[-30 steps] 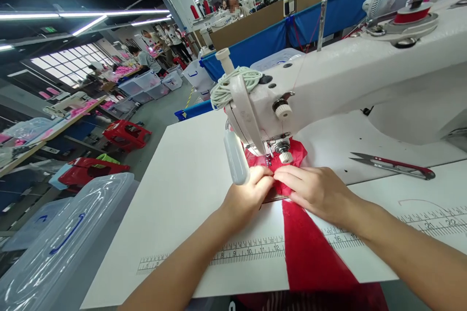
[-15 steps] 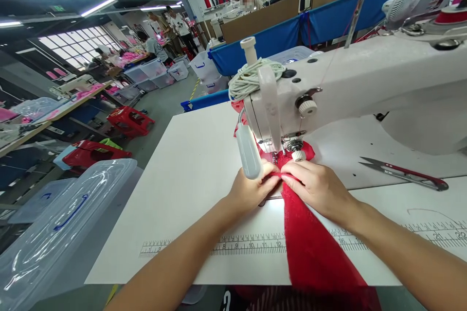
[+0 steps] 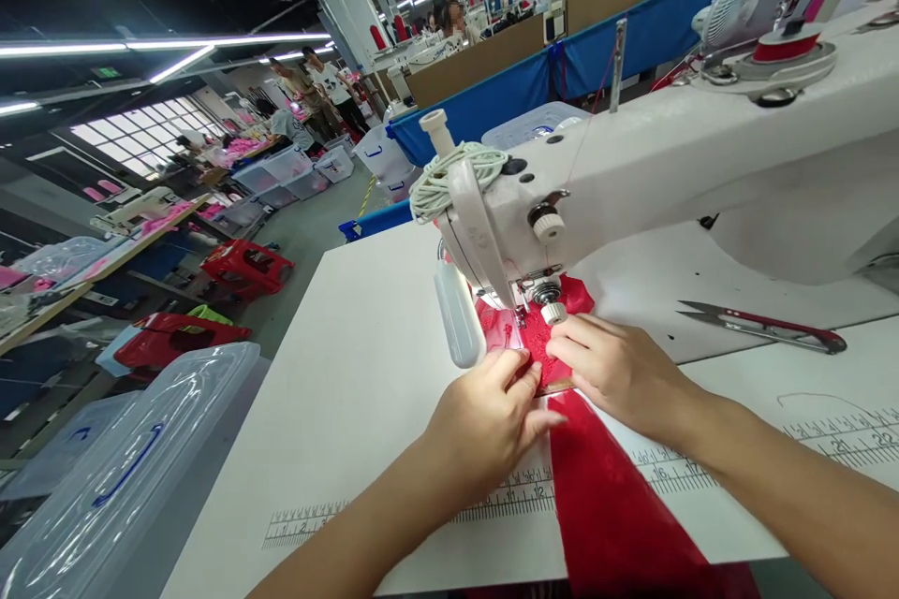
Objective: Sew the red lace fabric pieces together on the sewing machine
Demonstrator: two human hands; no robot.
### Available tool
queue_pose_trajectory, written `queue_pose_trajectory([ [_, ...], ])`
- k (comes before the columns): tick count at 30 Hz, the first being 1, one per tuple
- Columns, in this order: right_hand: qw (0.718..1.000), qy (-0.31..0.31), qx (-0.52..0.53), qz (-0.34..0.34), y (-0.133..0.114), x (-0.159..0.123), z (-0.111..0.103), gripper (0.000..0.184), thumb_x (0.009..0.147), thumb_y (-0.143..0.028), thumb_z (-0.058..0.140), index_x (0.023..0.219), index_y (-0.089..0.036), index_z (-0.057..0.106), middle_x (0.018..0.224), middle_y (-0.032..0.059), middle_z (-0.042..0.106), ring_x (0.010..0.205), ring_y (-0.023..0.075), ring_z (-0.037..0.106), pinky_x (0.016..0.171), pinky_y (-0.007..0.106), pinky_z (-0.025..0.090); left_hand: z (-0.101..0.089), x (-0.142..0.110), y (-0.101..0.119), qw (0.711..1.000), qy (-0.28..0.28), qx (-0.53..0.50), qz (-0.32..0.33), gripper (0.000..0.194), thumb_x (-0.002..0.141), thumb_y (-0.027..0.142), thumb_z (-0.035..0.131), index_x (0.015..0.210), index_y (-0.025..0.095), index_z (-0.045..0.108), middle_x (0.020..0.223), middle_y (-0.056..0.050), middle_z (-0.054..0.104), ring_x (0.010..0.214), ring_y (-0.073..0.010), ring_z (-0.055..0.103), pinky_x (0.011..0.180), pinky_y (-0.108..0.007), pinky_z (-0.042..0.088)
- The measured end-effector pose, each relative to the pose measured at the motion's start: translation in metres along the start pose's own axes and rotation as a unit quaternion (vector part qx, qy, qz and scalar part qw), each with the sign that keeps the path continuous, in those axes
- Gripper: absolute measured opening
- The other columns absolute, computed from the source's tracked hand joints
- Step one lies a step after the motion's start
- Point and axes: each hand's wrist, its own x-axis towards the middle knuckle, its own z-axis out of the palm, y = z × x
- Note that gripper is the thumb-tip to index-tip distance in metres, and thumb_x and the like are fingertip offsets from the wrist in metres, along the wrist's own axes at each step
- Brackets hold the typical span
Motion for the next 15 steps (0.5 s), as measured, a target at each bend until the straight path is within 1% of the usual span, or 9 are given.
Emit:
queue_pose_trajectory([
  [2, 1.0, 0.005, -0.008, -0.003, 0.001, -0.002, 0.003, 0.034, 0.084, 0.0, 0.044, 0.094, -0.023, 0.067, 0.097, 0.0065, 0.072, 0.082, 0.0212, 0.065, 0.065, 0.032, 0.051, -0.003, -0.003, 0.006, 1.0, 0.018, -0.014, 0.008, 0.059, 0.106, 0.06, 0.04, 0.099, 0.01, 0.072, 0.093, -0.011, 0.071, 0.079, -0.0205, 0.067, 0.065, -0.03, 0.059],
  [4, 1.0, 0.008, -0.01, -0.005, 0.001, -0.001, 0.002, 0.034, 0.085, 0.001, 0.043, 0.093, -0.023, 0.066, 0.096, 0.0058, 0.071, 0.08, 0.0204, 0.064, 0.063, 0.031, 0.048, -0.002, -0.006, 0.011, 0.999, 0.04, -0.006, 0.006, 0.072, 0.105, 0.066, 0.031, 0.104, 0.007, 0.072, 0.099, -0.015, 0.073, 0.085, -0.0231, 0.071, 0.068, -0.031, 0.061],
  [6, 1.0, 0.014, -0.009, -0.011, -0.001, 0.002, 0.0, 0.034, 0.087, 0.001, 0.041, 0.093, -0.023, 0.065, 0.095, 0.0057, 0.071, 0.08, 0.02, 0.064, 0.061, 0.031, 0.047, 0.002, -0.009, 0.015, 0.998, 0.059, 0.012, -0.003, 0.078, 0.104, 0.069, 0.027, 0.107, 0.005, 0.072, 0.104, -0.018, 0.074, 0.092, -0.0263, 0.073, 0.068, -0.032, 0.063],
  [10, 1.0, 0.003, -0.01, -0.023, -0.004, 0.008, -0.007, 0.034, 0.086, 0.002, 0.04, 0.089, -0.022, 0.064, 0.091, 0.0055, 0.071, 0.077, 0.0193, 0.064, 0.061, 0.03, 0.047, 0.008, -0.011, 0.02, 0.998, 0.056, 0.039, -0.013, 0.08, 0.101, 0.074, 0.03, 0.107, 0.006, 0.072, 0.112, -0.021, 0.074, 0.105, -0.0318, 0.073, 0.073, -0.036, 0.065],
  [12, 1.0, -0.003, -0.004, -0.014, -0.004, 0.01, -0.007, 0.034, 0.085, 0.002, 0.042, 0.089, -0.022, 0.065, 0.092, 0.0055, 0.071, 0.077, 0.0197, 0.064, 0.062, 0.031, 0.048, 0.009, -0.01, 0.02, 0.998, 0.044, 0.048, -0.013, 0.079, 0.099, 0.075, 0.033, 0.105, 0.007, 0.073, 0.113, -0.021, 0.074, 0.108, -0.0334, 0.072, 0.077, -0.038, 0.065],
  [15, 1.0, 0.006, 0.004, 0.01, -0.003, 0.008, -0.003, 0.029, 0.087, -0.002, 0.046, 0.09, -0.023, 0.065, 0.092, 0.0059, 0.071, 0.077, 0.0207, 0.065, 0.064, 0.032, 0.049, 0.011, -0.01, 0.018, 0.998, 0.04, 0.056, -0.01, 0.076, 0.1, 0.074, 0.036, 0.107, 0.007, 0.073, 0.112, -0.022, 0.074, 0.109, -0.0343, 0.072, 0.082, -0.041, 0.065],
])
